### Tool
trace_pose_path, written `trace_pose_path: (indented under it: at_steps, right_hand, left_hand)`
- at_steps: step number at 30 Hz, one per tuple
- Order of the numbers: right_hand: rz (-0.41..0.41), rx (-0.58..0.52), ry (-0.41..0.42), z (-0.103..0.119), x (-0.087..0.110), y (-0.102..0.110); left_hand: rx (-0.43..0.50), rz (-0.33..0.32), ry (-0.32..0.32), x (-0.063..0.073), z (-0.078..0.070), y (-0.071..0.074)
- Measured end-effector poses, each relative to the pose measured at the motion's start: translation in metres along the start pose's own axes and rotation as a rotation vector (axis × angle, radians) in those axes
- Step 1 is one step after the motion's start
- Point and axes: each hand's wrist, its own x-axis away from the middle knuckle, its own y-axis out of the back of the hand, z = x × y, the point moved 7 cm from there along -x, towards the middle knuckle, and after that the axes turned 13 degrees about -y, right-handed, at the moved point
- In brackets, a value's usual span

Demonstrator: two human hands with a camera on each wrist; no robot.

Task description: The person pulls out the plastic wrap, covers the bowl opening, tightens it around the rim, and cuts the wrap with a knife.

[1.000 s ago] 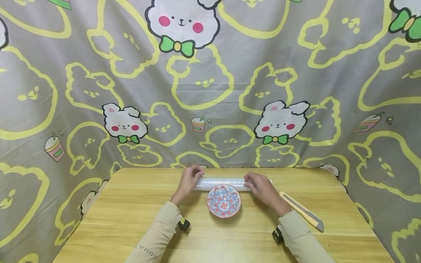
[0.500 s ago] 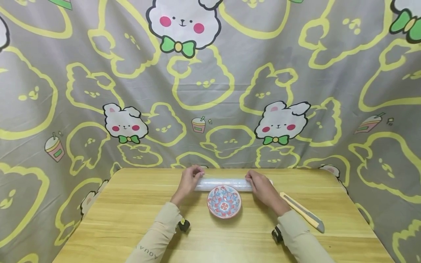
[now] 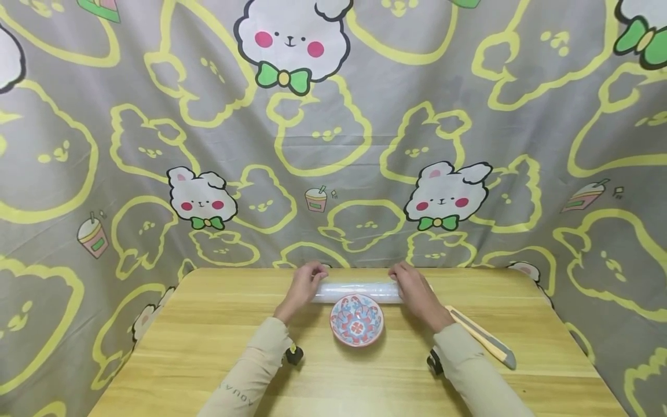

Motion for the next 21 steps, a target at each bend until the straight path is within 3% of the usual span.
trace_pose_path:
  at_steps: [9,12,17,21]
  right_hand:
    - [0.039,-0.014,-0.114,-0.003,-0.006,-0.004]
    - [0.070,-0.033,-0.157,-0.007,-0.008,-0.006]
    - [0.093,-0.089,-0.203,-0.010,-0.015,-0.006]
    - [0.080,-0.119,-0.212,-0.009,-0.020,-0.002]
  left_hand:
    - [0.231,-0.100,0.082,-0.004,0.013,-0.002]
    - [0.230,-0.096,0.111,-0.007,0.013,0.000]
    - [0.177,-0.111,0.100,-0.012,0.009,0.006]
    - [0.200,-0.119,0.096,-0.017,0.007,0.009]
